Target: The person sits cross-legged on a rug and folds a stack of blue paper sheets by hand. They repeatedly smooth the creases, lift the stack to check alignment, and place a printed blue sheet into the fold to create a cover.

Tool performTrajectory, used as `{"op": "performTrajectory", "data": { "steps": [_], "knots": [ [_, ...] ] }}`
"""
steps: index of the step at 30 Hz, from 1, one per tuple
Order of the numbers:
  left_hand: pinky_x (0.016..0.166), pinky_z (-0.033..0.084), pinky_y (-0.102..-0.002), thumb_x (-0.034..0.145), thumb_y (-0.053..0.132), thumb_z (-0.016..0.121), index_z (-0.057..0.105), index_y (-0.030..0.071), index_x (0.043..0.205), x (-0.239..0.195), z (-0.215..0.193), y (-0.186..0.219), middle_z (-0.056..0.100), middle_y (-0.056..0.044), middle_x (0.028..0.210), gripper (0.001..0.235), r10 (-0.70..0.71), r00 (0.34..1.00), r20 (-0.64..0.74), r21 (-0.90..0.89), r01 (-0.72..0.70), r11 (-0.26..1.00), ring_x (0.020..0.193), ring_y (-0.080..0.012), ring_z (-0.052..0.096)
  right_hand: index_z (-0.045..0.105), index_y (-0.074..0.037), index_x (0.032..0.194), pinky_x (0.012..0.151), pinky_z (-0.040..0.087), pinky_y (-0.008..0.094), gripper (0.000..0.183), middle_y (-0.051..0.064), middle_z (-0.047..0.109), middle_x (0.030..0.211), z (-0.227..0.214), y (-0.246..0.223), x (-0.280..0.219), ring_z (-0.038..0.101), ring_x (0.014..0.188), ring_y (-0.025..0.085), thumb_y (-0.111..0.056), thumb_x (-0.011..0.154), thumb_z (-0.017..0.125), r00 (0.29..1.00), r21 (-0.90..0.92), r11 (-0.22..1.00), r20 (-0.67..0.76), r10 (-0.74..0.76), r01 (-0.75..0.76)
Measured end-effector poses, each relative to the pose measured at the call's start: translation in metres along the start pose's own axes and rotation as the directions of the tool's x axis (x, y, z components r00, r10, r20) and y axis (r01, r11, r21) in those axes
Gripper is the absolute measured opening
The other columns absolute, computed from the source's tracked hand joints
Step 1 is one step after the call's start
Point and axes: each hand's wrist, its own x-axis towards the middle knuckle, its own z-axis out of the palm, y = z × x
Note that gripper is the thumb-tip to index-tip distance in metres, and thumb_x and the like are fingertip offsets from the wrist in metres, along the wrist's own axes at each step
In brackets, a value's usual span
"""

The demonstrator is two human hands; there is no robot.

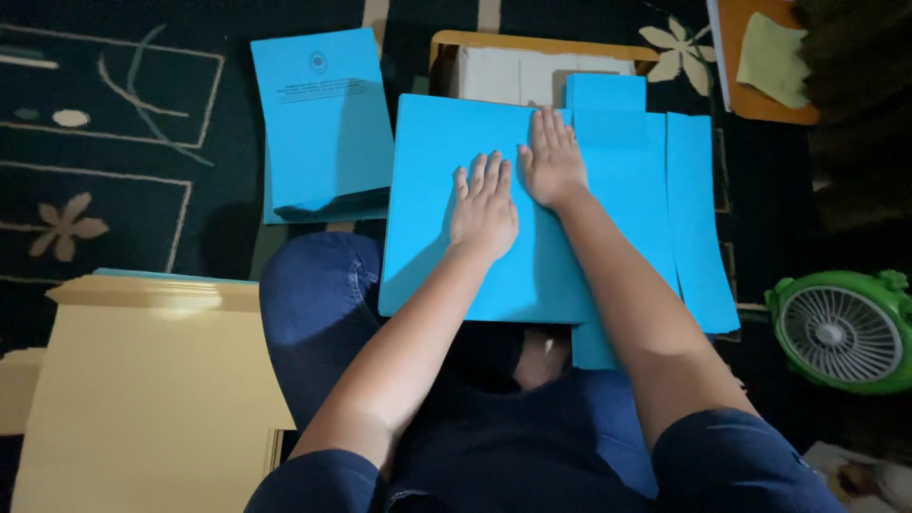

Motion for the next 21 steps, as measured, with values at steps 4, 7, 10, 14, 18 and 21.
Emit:
{"op": "performTrajectory", "data": {
  "steps": [4,7,10,14,18,21],
  "knots": [
    [0.129,0.006,-0.056,0.105,0.023,0.037,0.027,0.007,0.163,0.003,0.01,-0.004,0.018,-0.015,0.172,0.06,0.021,0.999,-0.027,0.057,-0.02,0.998,0.16,-0.0323,0.013,0.01,-0.005,0.168,0.132,0.013,0.047,0.069,0.015,0.008,0.176,0.013,-0.009,-0.047,0.009,0.163,0.032,-0.044,0.113,0.019,1.0,0.005,1.0,-0.011,0.015,-0.015],
    [0.129,0.008,-0.055,0.104,0.021,0.04,0.031,0.009,0.162,0.002,0.016,-0.006,0.02,-0.014,0.172,0.06,0.016,0.997,-0.078,0.041,-0.013,0.999,0.159,-0.0316,0.015,0.009,-0.005,0.168,0.13,0.018,0.049,0.073,0.017,0.01,0.175,0.02,-0.023,-0.102,0.013,0.162,0.034,-0.048,0.111,0.024,1.0,0.031,0.999,-0.016,-0.008,0.009],
    [0.129,0.01,-0.054,0.104,0.019,0.04,0.032,0.008,0.162,0.0,0.017,-0.007,0.022,-0.014,0.171,0.059,0.02,0.992,-0.121,0.014,-0.018,1.0,0.159,-0.0315,0.017,0.008,-0.002,0.167,0.13,0.018,0.051,0.076,0.021,0.007,0.174,0.016,-0.042,-0.157,0.011,0.161,0.037,-0.048,0.109,0.026,1.0,0.013,0.999,0.009,-0.03,0.03],
    [0.129,0.007,-0.054,0.104,0.017,0.039,0.03,0.008,0.162,-0.004,0.013,-0.006,0.021,-0.015,0.171,0.059,0.021,0.991,-0.131,-0.006,-0.022,1.0,0.159,-0.0331,0.017,0.009,0.0,0.166,0.13,0.015,0.049,0.082,0.021,0.005,0.174,0.012,-0.055,-0.185,0.008,0.162,0.036,-0.058,0.109,0.022,0.998,-0.01,1.0,0.07,0.004,-0.003],
    [0.129,0.006,-0.055,0.103,0.018,0.042,0.029,0.007,0.162,0.0,0.019,-0.008,0.02,-0.016,0.172,0.062,0.016,0.994,-0.105,0.026,-0.013,1.0,0.16,-0.0331,0.015,0.011,-0.001,0.166,0.129,0.018,0.049,0.079,0.022,0.01,0.174,0.018,-0.043,-0.156,0.012,0.161,0.037,-0.052,0.109,0.028,1.0,-0.014,1.0,0.026,-0.011,0.011],
    [0.129,0.006,-0.055,0.101,0.026,0.048,0.028,0.009,0.163,-0.003,0.012,-0.004,0.018,-0.016,0.172,0.067,0.01,0.997,-0.078,0.066,-0.005,0.998,0.16,-0.0326,0.013,0.012,-0.002,0.167,0.129,0.02,0.051,0.076,0.021,0.011,0.174,0.028,-0.021,-0.101,0.014,0.161,0.037,-0.05,0.11,0.026,1.0,0.004,1.0,-0.01,-0.022,0.022]
  ]
}}
